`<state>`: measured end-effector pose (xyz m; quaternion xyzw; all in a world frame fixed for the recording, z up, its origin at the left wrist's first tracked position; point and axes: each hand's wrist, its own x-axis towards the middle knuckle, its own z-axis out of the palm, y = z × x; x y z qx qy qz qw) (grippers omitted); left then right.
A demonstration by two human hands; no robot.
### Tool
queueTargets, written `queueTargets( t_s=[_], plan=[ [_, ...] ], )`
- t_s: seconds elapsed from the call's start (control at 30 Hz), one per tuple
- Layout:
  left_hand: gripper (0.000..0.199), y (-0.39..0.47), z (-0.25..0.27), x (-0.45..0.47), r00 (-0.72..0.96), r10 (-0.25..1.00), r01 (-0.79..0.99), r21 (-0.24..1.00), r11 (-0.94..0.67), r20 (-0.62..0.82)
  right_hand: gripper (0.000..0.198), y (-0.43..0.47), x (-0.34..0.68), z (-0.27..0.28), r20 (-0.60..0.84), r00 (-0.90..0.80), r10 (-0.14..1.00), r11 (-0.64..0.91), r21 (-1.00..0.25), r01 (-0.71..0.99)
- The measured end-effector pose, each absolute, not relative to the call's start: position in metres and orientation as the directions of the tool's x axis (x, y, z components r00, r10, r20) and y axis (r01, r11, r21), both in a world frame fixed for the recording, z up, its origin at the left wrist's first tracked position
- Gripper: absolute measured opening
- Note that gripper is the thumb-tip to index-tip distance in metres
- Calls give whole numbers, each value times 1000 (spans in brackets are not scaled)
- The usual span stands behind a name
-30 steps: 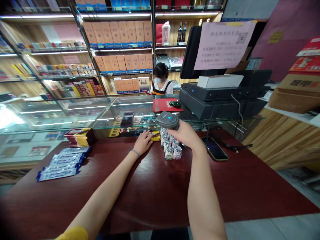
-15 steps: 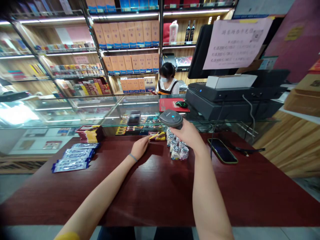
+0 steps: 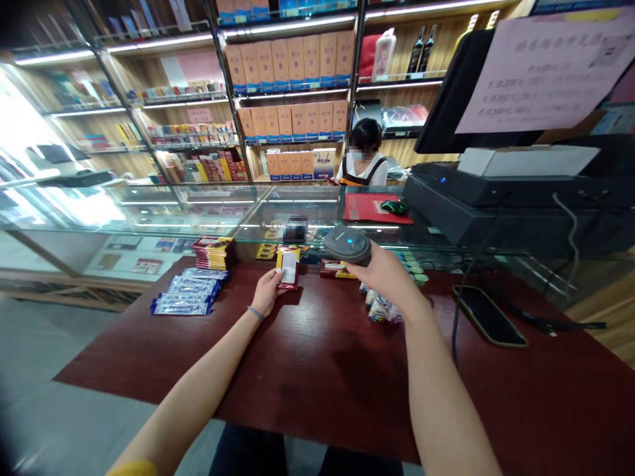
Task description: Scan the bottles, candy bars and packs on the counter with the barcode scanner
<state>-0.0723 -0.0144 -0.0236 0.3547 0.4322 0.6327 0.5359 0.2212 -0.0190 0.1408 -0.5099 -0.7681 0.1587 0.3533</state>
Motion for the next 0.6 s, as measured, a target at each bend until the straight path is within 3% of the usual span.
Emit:
queueTargets(
  t_s=[0.13, 0.33, 0.6],
  plan=[
    [46, -14, -20, -81, -203, 978, -500, 864, -67, -41, 53, -22, 205, 135, 268, -341, 901, 434, -540, 722],
    [30, -10, -18, -85, -261, 964, -581, 790, -195, 46, 60, -35, 179, 133, 147, -437, 887, 455, -438, 775],
    [48, -14, -8, -76, -349, 936, -699, 674, -238, -32, 56, -42, 166, 136, 113, -415, 903, 426, -366, 827]
  ],
)
